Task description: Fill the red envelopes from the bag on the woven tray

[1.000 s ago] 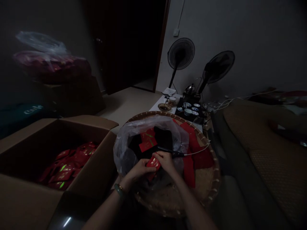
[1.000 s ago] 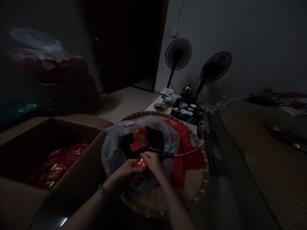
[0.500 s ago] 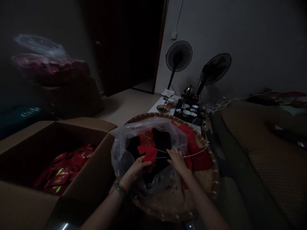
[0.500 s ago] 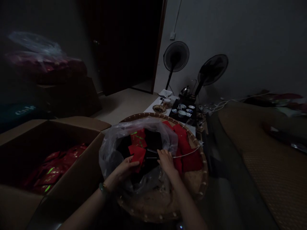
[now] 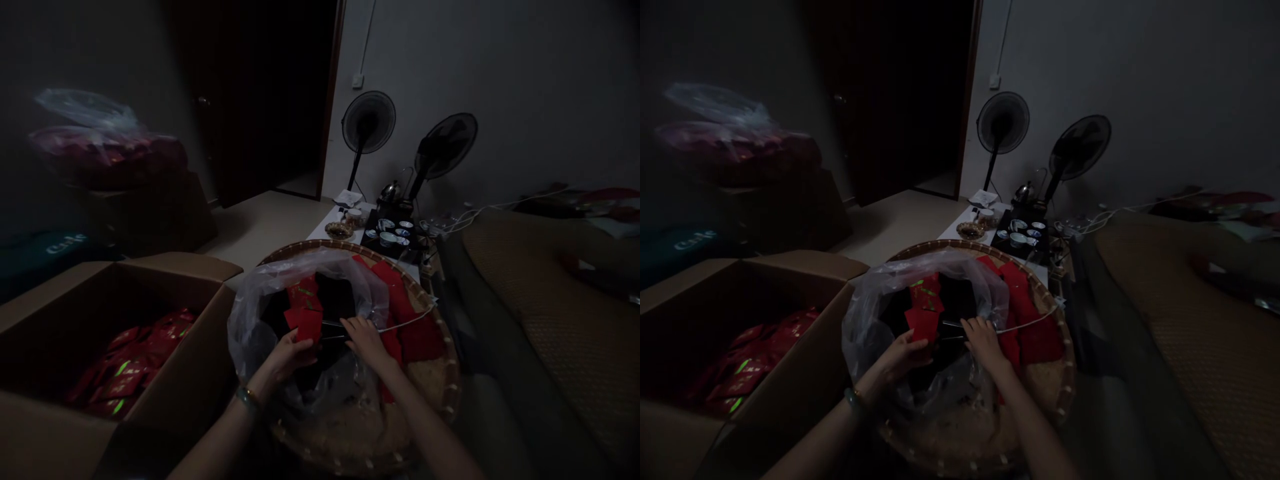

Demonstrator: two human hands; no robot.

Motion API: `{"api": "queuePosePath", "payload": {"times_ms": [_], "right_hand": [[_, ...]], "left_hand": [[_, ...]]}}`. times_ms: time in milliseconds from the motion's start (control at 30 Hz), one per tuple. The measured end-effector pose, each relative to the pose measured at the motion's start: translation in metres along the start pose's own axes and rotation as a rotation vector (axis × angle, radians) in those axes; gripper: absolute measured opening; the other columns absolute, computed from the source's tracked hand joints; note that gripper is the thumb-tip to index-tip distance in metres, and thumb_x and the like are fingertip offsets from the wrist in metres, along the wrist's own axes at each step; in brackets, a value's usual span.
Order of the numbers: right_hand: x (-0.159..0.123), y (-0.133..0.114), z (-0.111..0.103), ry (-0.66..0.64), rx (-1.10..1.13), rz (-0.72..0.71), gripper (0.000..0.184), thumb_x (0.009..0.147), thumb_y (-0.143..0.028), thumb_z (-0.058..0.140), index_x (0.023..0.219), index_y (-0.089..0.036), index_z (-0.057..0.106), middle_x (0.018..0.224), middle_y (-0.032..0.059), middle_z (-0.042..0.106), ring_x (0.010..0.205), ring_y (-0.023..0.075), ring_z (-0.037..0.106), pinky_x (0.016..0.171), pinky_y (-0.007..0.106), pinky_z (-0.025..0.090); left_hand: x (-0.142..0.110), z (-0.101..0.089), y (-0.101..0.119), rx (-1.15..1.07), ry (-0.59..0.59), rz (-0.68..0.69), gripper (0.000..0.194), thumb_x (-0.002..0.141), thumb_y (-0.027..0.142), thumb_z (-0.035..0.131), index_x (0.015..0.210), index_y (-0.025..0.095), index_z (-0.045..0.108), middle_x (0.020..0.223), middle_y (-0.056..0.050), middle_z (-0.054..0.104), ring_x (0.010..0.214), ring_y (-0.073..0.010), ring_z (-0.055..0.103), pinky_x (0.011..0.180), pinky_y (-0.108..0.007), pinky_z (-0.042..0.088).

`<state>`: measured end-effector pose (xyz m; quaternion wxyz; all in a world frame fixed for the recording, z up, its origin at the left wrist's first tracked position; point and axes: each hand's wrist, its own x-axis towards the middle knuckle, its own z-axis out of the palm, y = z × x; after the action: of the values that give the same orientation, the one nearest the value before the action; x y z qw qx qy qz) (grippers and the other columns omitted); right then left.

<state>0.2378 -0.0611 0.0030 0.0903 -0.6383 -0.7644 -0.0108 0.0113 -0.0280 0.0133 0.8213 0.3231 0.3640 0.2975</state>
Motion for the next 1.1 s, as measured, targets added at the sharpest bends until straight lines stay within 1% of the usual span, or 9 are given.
{"api": "queuePosePath", "payload": {"times_ms": [100,200,267,367,467,667,800,933,1100], "right_hand": [[0.005,0.015,-0.006,0.036,0.227,0.064,0.053,0.069,-0.021,0.065,0.120,-0.022,0.051,0.107,0.0095,0.060,0.102,0.0257,0.050,0.083,0.038,0.041],[0.010,0.029,-0.023,0.074,0.517,0.144,0.055,0.067,-0.025,0.068,0.119,-0.020,0.052,0.111,0.0096,0.060,0.104,0.0241,0.053,0.087,0.038,0.041],[0.013,0.031,-0.038,0.067,0.675,0.141,0.057,0.064,-0.027,0.069,0.118,-0.020,0.053,0.114,0.0089,0.059,0.104,0.0234,0.054,0.089,0.038,0.041],[0.014,0.024,-0.055,0.017,0.789,0.119,0.057,0.059,-0.030,0.073,0.114,-0.021,0.058,0.111,0.0085,0.061,0.103,0.0243,0.056,0.089,0.039,0.042],[0.014,0.012,-0.061,-0.015,0.822,0.111,0.054,0.057,-0.030,0.074,0.109,-0.021,0.061,0.106,0.0081,0.065,0.099,0.0251,0.058,0.086,0.039,0.043],[0.014,0.004,-0.063,0.029,0.842,0.136,0.038,0.061,-0.030,0.071,0.097,-0.020,0.067,0.098,0.0069,0.069,0.093,0.0255,0.062,0.083,0.039,0.045],[0.012,0.005,-0.065,0.037,0.830,0.135,0.034,0.063,-0.031,0.070,0.095,-0.020,0.068,0.096,0.0067,0.069,0.091,0.0260,0.063,0.081,0.038,0.046],[0.010,0.004,-0.065,0.023,0.812,0.131,0.032,0.066,-0.031,0.068,0.096,-0.020,0.068,0.097,0.0067,0.069,0.091,0.0261,0.063,0.080,0.037,0.046],[0.012,0.006,-0.060,-0.003,0.791,0.127,0.033,0.066,-0.031,0.067,0.098,-0.020,0.067,0.099,0.0063,0.069,0.093,0.0256,0.062,0.081,0.035,0.046]], "left_hand": [[-0.004,0.001,0.004,0.015,0.004,-0.014,0.040,0.057,0.022,0.076,0.091,0.019,0.055,0.094,-0.005,0.064,0.086,-0.0214,0.062,0.069,-0.034,0.050],[-0.004,0.004,0.006,0.040,0.014,-0.030,0.040,0.057,0.023,0.075,0.091,0.020,0.056,0.098,-0.005,0.063,0.088,-0.0216,0.061,0.071,-0.036,0.050],[-0.003,0.006,0.005,0.061,0.009,-0.038,0.041,0.057,0.024,0.075,0.093,0.020,0.056,0.100,-0.005,0.062,0.089,-0.0218,0.060,0.071,-0.037,0.050],[-0.001,0.013,0.002,0.093,-0.025,-0.042,0.043,0.058,0.025,0.075,0.097,0.020,0.056,0.099,-0.007,0.062,0.090,-0.0221,0.059,0.071,-0.036,0.050],[-0.001,0.023,-0.001,0.125,-0.072,-0.043,0.045,0.059,0.026,0.074,0.100,0.020,0.056,0.094,-0.007,0.063,0.087,-0.0214,0.060,0.069,-0.034,0.050],[-0.002,0.040,-0.006,0.128,-0.121,-0.053,0.042,0.060,0.027,0.075,0.097,0.018,0.058,0.095,-0.007,0.063,0.081,-0.0200,0.061,0.067,-0.034,0.051],[-0.001,0.039,-0.010,0.130,-0.156,-0.076,0.043,0.060,0.029,0.075,0.098,0.017,0.059,0.097,-0.008,0.063,0.081,-0.0195,0.061,0.065,-0.031,0.051],[0.001,0.037,-0.013,0.173,-0.173,-0.079,0.043,0.060,0.031,0.074,0.098,0.016,0.060,0.093,-0.008,0.064,0.077,-0.0181,0.061,0.063,-0.029,0.050],[0.000,0.038,-0.012,0.187,-0.164,-0.094,0.044,0.059,0.034,0.075,0.095,0.015,0.059,0.084,-0.007,0.064,0.075,-0.0197,0.063,0.061,-0.029,0.050]]}}
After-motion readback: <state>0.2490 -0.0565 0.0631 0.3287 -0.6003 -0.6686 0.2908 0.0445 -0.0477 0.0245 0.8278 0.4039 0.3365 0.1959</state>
